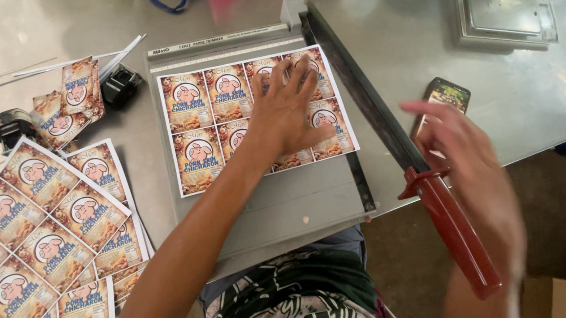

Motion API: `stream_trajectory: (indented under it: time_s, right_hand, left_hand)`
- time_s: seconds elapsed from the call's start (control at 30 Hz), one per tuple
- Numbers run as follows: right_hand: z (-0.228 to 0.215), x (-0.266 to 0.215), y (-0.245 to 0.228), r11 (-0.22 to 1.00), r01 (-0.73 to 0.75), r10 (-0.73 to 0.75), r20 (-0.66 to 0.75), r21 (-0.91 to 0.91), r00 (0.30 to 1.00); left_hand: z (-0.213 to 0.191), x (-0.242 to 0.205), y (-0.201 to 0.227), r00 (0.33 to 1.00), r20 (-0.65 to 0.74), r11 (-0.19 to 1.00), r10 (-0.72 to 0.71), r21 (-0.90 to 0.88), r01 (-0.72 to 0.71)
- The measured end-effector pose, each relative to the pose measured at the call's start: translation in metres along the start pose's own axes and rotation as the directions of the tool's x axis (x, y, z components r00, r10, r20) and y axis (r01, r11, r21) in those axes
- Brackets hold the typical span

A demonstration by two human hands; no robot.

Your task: The person uses a paper trimmer to cut sheets of printed labels into individual pieces. They align the sheet on the trimmer, press down the lever to cut, and then separate the cut pieces. The process is repeated with multiple sheets of labels.

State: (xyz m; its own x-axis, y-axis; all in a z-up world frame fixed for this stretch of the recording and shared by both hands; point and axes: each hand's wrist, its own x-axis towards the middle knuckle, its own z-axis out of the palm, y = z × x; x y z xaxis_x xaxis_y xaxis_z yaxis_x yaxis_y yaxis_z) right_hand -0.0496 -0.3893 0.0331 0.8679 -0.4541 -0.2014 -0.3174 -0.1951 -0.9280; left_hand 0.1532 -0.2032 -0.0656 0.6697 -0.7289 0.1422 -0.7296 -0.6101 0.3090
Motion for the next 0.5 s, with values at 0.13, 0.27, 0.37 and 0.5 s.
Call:
stream_trajectory:
  time_s: [0.13,0.27,0.37,0.5]
  right_hand:
    - [-0.025,-0.063,-0.024,0.984,0.179,-0.177,0.315,0.022,0.933]
    - [-0.029,-0.079,-0.014,0.997,-0.025,0.002,0.315,0.068,0.949]
    - [-0.025,-0.088,-0.006,0.987,-0.002,-0.059,0.369,0.162,0.928]
    - [-0.017,-0.089,0.000,0.985,-0.046,-0.026,0.402,0.168,0.915]
  left_hand:
    - [0.001,-0.005,-0.001,0.999,-0.044,1.000,0.014,-0.005,-0.015]
    - [0.004,-0.006,-0.001,0.995,-0.091,0.999,0.038,0.020,-0.036]
    - [0.005,-0.008,0.000,0.997,-0.075,0.999,0.024,0.048,-0.020]
    - [0.005,-0.005,-0.002,0.994,-0.103,0.997,0.036,0.065,-0.030]
